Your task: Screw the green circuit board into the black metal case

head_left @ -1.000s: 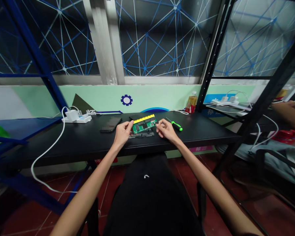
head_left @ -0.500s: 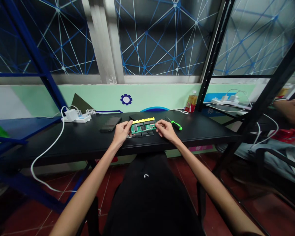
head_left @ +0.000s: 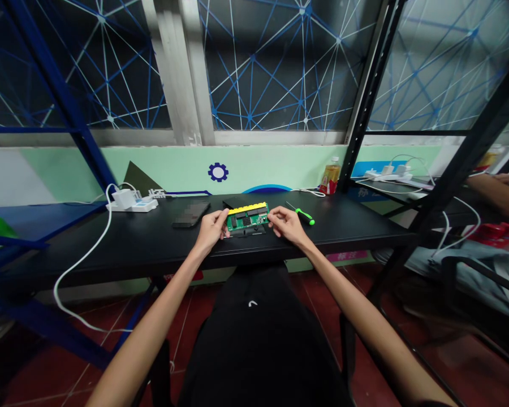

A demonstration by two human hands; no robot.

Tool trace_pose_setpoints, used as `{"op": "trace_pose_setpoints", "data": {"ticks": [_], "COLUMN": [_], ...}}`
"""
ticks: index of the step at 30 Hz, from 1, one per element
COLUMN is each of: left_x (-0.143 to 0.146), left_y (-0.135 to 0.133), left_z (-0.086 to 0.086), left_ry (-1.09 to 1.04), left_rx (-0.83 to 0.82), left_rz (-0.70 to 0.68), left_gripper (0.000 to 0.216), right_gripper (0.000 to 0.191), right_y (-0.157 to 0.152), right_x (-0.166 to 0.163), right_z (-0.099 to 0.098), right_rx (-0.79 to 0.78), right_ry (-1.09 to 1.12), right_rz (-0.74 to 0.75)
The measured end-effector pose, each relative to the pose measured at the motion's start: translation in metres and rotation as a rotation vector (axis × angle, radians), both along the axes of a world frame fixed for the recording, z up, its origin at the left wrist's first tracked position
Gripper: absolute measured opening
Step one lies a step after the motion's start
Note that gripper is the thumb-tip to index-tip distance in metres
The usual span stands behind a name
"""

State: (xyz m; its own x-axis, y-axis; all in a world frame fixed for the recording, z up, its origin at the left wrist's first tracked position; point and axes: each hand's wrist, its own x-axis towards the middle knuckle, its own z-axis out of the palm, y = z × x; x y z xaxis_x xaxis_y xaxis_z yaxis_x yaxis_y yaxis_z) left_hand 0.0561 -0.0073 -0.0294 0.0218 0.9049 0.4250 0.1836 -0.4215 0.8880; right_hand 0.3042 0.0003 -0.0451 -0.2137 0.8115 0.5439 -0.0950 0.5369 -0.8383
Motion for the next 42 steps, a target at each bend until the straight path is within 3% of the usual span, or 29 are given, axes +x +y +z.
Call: {"op": "trace_pose_setpoints", "data": {"ticks": [11,20,32,42], "left_x": [-0.001,0.001,-0.002,-0.025], "left_y": [-0.005,-0.017,-0.019,-0.007], "left_z": [0.006,0.019,0.021,0.022], "left_ry": [0.03,0.13,0.333,0.4], "left_rx": [0.038,0.168,0.222,0.067], "left_rz": [0.032,0.088,0.166,0.011], "left_gripper": [0.045,0.039,0.041,0.04], "right_gripper": [0.036,0.038,0.039,0.037], "right_y": [-0.001,0.003,0.007,0.008], "right_x": [0.001,0.0,0.0,-0.018], "right_z": [0.0,-0.003,-0.006,-0.006], "right_rx": [0.0,-0.012,0.024,0.133], "right_ry": [-0.007,-0.011,-0.021,-0.011], "right_rz": [0.0,-0.041,-0.091,-0.239]}}
